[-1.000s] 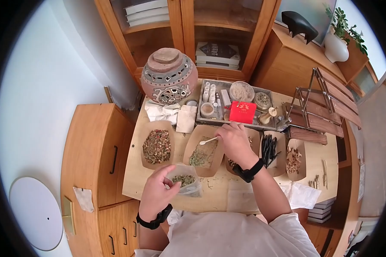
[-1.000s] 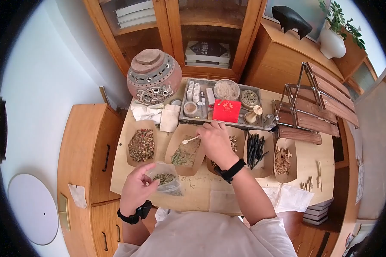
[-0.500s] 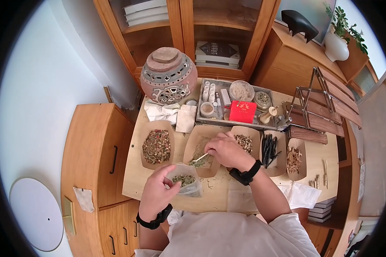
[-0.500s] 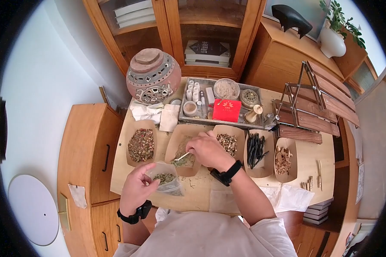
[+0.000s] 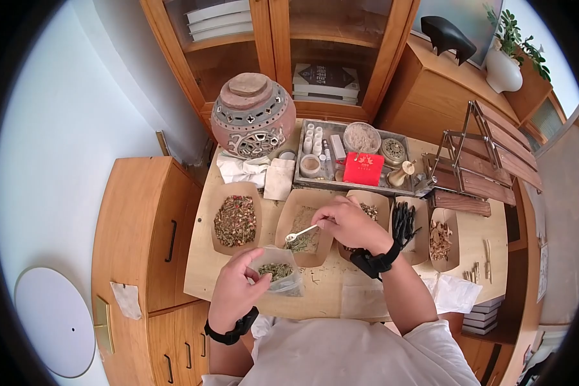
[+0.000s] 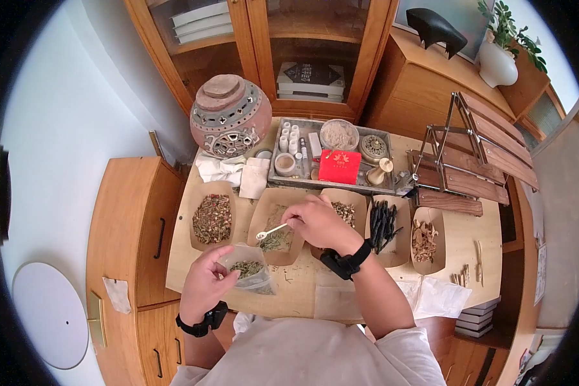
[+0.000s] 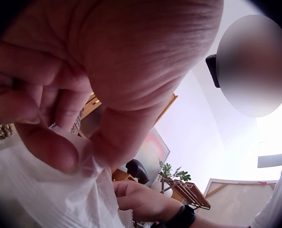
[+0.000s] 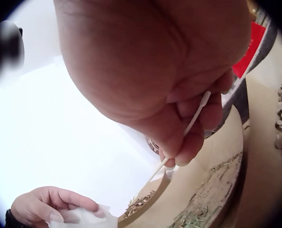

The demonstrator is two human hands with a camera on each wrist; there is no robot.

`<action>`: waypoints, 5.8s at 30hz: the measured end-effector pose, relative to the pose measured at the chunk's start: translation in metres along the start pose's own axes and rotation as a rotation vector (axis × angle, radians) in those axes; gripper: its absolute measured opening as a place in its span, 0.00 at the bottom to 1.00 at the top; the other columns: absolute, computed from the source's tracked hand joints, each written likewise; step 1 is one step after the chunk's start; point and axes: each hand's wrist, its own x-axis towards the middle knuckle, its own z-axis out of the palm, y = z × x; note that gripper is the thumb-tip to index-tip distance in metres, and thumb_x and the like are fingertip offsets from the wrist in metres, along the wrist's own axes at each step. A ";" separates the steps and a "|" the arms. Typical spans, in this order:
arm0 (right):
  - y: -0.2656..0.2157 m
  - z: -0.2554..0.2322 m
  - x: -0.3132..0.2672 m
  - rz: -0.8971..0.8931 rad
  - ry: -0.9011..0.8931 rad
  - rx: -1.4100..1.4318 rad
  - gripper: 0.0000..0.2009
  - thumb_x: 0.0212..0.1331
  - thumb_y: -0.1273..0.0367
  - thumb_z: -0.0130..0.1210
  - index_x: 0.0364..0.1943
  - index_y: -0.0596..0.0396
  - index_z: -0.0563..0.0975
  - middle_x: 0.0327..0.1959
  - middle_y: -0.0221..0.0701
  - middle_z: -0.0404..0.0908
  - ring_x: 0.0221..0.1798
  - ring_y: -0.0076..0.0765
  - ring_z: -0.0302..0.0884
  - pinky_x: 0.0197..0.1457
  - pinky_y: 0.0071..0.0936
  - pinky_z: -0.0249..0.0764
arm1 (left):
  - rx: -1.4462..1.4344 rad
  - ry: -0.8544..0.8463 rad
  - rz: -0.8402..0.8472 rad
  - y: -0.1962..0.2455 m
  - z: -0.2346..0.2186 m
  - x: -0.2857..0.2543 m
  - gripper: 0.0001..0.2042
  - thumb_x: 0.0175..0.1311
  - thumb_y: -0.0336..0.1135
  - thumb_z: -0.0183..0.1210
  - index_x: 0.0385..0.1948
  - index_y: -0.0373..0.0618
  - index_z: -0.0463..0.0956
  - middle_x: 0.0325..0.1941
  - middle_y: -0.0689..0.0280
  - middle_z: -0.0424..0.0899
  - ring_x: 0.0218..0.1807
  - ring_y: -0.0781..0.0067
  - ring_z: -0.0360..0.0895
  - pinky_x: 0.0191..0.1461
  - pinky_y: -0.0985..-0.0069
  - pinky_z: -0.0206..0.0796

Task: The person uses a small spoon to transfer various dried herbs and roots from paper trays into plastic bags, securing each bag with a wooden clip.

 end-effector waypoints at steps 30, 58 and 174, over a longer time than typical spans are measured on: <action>-0.013 0.024 -0.011 0.022 0.033 -0.263 0.05 0.64 0.71 0.62 0.39 0.46 0.88 0.41 0.28 0.89 0.54 0.40 0.79 0.63 0.41 0.64 | 0.022 -0.003 -0.024 -0.002 -0.002 0.002 0.27 0.62 0.26 0.71 0.65 0.33 0.79 0.60 0.54 0.86 0.36 0.74 0.86 0.40 0.75 0.78; -0.028 -0.007 -0.014 0.111 0.076 0.117 0.05 0.66 0.69 0.64 0.41 0.45 0.89 0.35 0.30 0.86 0.49 0.42 0.79 0.60 0.40 0.62 | 0.009 0.007 -0.019 -0.003 0.000 0.002 0.27 0.62 0.23 0.72 0.65 0.36 0.80 0.61 0.62 0.84 0.36 0.84 0.81 0.37 0.82 0.71; -0.049 -0.023 -0.020 -0.186 0.177 -0.077 0.05 0.63 0.69 0.68 0.41 0.44 0.89 0.39 0.24 0.87 0.50 0.37 0.77 0.62 0.36 0.66 | 0.009 -0.025 0.027 -0.004 0.001 0.003 0.27 0.62 0.22 0.71 0.66 0.36 0.79 0.62 0.62 0.83 0.37 0.83 0.82 0.38 0.83 0.71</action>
